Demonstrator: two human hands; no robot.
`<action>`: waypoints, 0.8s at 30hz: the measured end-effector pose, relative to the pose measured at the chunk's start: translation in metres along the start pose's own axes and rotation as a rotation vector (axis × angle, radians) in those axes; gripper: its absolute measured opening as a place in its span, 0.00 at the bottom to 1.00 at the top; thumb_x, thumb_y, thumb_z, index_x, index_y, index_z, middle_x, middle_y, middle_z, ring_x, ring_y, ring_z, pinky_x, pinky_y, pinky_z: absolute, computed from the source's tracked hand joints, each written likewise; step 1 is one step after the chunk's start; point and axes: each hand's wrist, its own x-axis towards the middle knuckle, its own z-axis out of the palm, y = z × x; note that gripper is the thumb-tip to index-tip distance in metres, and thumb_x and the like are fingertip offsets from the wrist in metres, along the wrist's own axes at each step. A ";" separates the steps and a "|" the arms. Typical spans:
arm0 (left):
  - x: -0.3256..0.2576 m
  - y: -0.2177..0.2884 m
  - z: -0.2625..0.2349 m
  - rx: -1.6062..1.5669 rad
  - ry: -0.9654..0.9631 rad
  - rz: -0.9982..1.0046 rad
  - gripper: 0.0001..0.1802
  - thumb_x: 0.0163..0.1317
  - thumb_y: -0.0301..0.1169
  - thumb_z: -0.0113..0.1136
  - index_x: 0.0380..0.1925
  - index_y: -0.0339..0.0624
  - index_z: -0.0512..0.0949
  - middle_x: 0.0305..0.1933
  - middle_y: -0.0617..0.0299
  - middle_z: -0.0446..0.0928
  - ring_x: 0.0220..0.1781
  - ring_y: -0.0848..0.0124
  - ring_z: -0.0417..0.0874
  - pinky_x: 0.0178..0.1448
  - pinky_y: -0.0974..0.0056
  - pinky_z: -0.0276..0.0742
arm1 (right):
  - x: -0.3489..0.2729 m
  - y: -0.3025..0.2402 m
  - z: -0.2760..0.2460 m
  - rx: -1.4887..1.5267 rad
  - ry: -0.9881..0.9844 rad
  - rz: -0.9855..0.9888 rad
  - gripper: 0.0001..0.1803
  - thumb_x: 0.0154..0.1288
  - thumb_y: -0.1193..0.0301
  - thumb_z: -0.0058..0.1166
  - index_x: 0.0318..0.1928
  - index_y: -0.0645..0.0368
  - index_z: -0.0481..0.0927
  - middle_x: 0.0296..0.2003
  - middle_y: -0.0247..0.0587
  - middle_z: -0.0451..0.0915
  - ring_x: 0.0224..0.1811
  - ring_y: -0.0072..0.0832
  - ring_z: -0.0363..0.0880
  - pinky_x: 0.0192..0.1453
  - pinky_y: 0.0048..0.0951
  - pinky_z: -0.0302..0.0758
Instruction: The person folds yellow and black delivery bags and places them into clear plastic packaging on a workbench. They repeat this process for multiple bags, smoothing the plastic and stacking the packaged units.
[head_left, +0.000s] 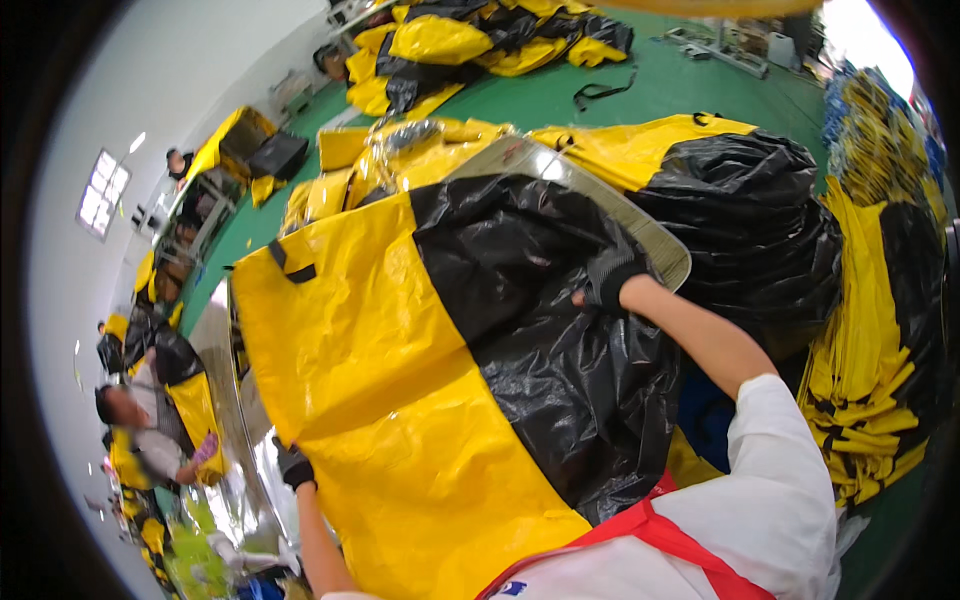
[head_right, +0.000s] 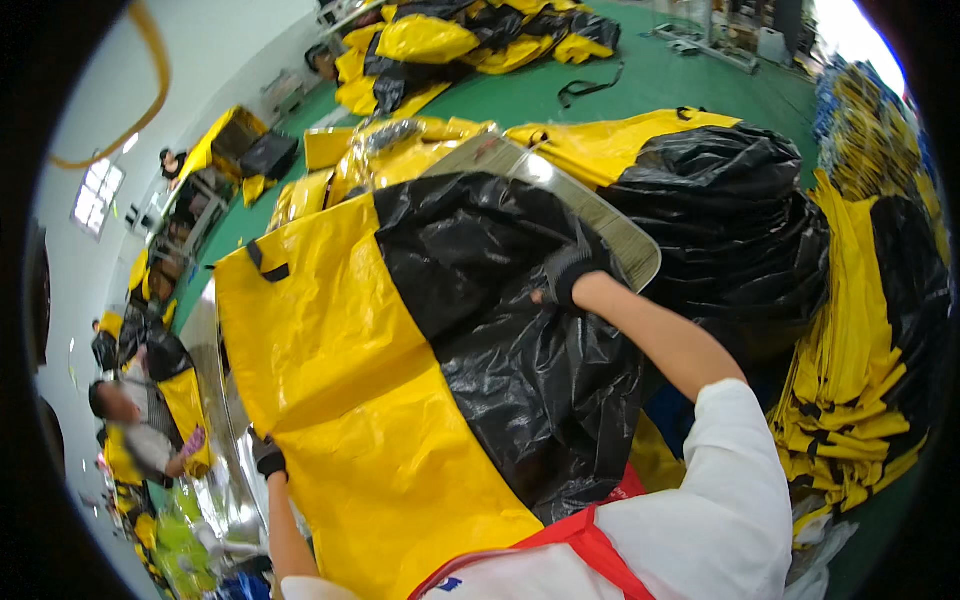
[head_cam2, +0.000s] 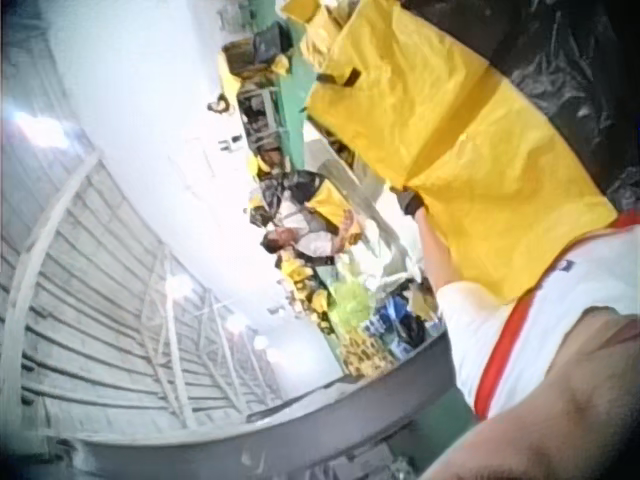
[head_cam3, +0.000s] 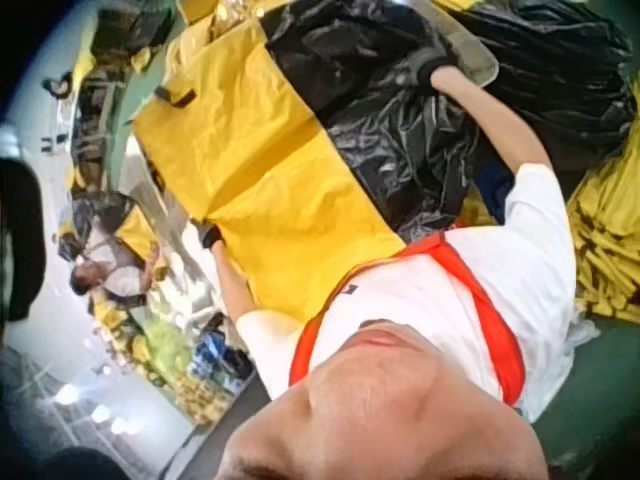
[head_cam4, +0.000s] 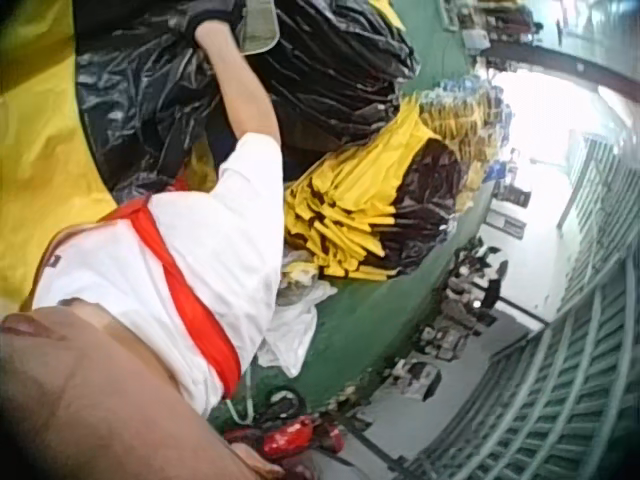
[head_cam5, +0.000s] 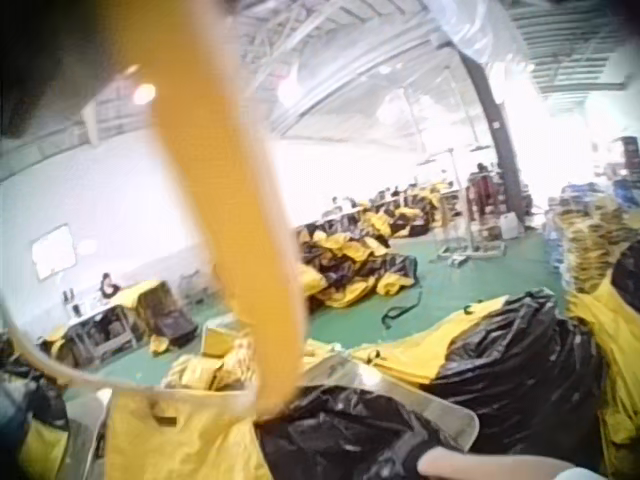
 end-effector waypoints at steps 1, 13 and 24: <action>0.004 -0.058 0.010 -0.126 0.030 0.037 0.37 0.58 0.42 0.53 0.64 0.40 0.54 0.60 0.43 0.65 0.62 0.53 0.66 0.63 0.58 0.62 | 0.011 -0.025 -0.041 0.269 0.103 -0.040 0.37 0.46 0.43 0.53 0.52 0.57 0.75 0.55 0.51 0.70 0.65 0.41 0.57 0.68 0.46 0.48; -0.216 0.286 0.116 -0.068 -0.394 1.469 0.46 0.39 0.64 0.58 0.60 0.58 0.65 0.69 0.51 0.53 0.71 0.48 0.47 0.66 0.32 0.32 | 0.127 -0.097 -0.158 0.294 1.136 -0.517 0.12 0.58 0.65 0.49 0.40 0.54 0.78 0.41 0.48 0.76 0.45 0.47 0.71 0.51 0.40 0.69; -0.206 0.342 0.155 0.000 -0.424 1.581 0.35 0.53 0.51 0.54 0.60 0.49 0.65 0.63 0.49 0.62 0.64 0.53 0.62 0.65 0.51 0.56 | -0.147 0.002 0.009 0.168 -0.226 -0.545 0.19 0.60 0.54 0.50 0.32 0.57 0.81 0.28 0.49 0.79 0.31 0.41 0.78 0.41 0.33 0.74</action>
